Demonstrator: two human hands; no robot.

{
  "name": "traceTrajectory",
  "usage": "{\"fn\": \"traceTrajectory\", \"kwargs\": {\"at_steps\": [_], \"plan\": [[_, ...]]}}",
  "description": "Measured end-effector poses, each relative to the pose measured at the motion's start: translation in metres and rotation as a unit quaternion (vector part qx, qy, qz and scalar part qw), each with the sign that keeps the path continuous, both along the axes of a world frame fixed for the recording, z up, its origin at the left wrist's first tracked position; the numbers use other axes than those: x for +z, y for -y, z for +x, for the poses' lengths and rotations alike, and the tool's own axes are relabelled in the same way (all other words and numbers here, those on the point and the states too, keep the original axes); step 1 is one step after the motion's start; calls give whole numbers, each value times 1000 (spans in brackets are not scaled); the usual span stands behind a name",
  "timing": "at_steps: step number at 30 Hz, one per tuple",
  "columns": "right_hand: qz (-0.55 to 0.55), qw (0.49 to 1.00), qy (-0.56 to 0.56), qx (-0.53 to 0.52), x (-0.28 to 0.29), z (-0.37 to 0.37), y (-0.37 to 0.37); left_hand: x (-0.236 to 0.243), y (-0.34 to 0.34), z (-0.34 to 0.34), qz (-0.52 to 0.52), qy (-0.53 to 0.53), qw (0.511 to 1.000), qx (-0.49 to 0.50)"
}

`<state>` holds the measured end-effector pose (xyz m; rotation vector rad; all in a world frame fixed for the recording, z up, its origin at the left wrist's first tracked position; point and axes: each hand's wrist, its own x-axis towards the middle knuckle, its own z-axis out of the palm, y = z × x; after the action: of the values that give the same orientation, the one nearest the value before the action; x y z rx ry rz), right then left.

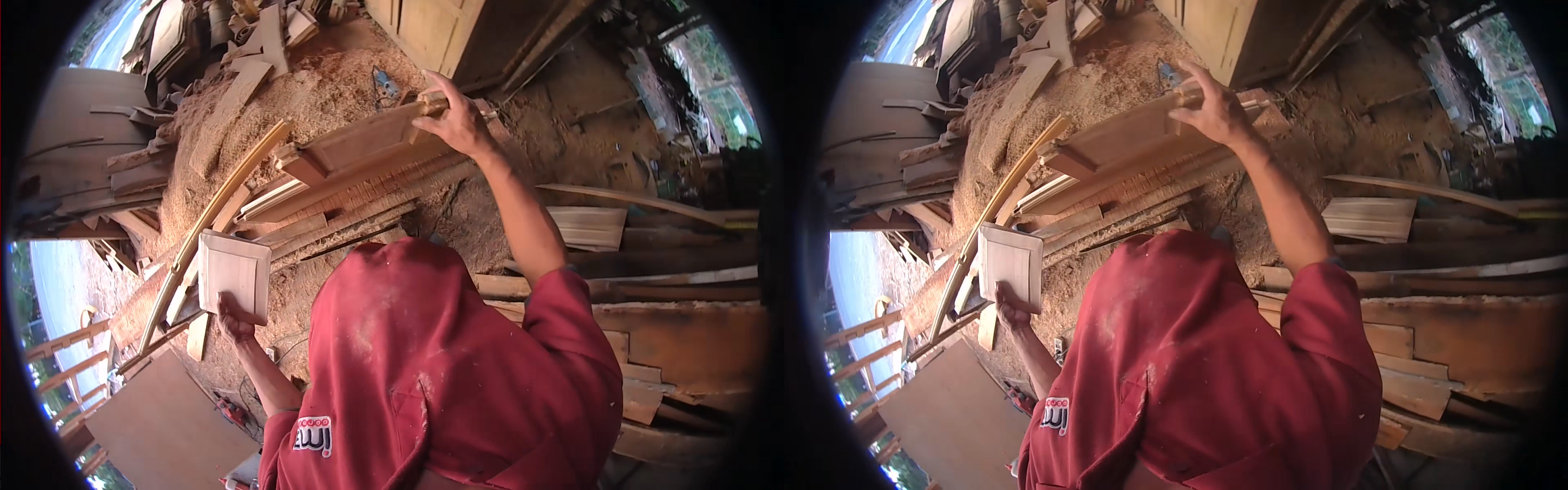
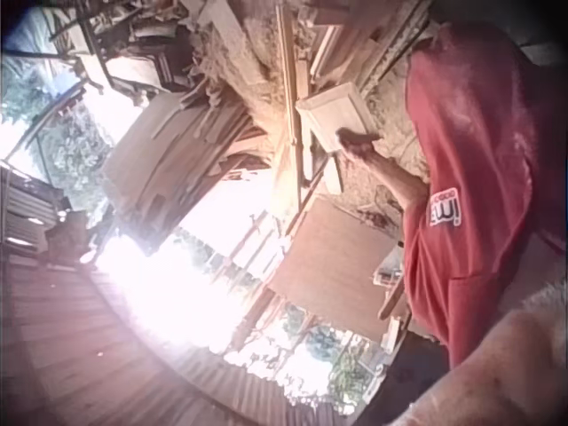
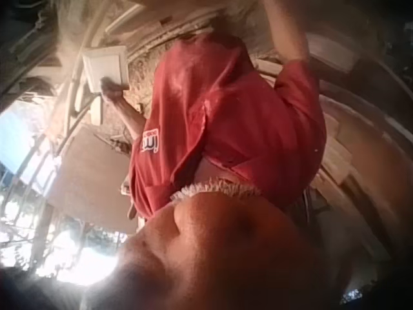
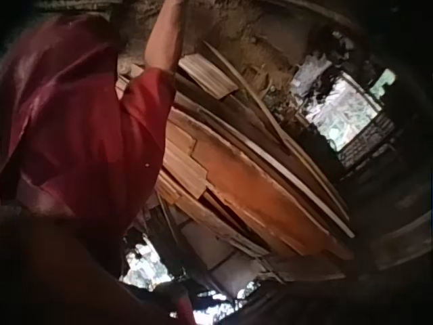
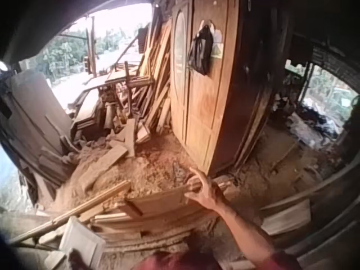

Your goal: The person prepares a small wooden panel using a jointer and a handheld planer, then fits and hammers decorative trim pieces onto the edges of a larger wooden structure.

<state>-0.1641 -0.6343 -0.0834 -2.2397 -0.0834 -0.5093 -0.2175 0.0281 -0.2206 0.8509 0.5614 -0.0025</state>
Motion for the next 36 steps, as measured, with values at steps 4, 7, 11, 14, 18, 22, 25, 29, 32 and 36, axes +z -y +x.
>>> {"fn": "traceTrajectory", "kwargs": {"at_steps": [4,7,11,14,18,22,25,29,32,36], "plan": [[-2,998,20,-66,-13,-1,-13,18,26,2,12,-19,1000,1],[-26,996,53,-69,-12,-1,-11,24,36,13,1,-13,999,31],[-24,996,43,-72,-9,-1,-11,20,35,11,-14,-19,999,42],[35,996,64,-44,-11,-2,-10,21,44,8,6,-60,995,85],[-85,980,167,-65,-18,1,-15,16,50,-2,2,-73,994,76],[-96,978,178,-47,-17,0,-19,16,58,-4,3,-92,992,88],[-132,971,186,-68,-14,0,-17,23,68,3,18,-92,989,116],[-180,958,211,-77,-7,1,-24,9,31,10,-9,-67,993,94],[-178,966,169,-81,-1,-1,-33,5,18,24,17,-73,980,183],[-220,961,147,-81,9,-7,-41,-10,6,37,12,-104,959,262]]}}
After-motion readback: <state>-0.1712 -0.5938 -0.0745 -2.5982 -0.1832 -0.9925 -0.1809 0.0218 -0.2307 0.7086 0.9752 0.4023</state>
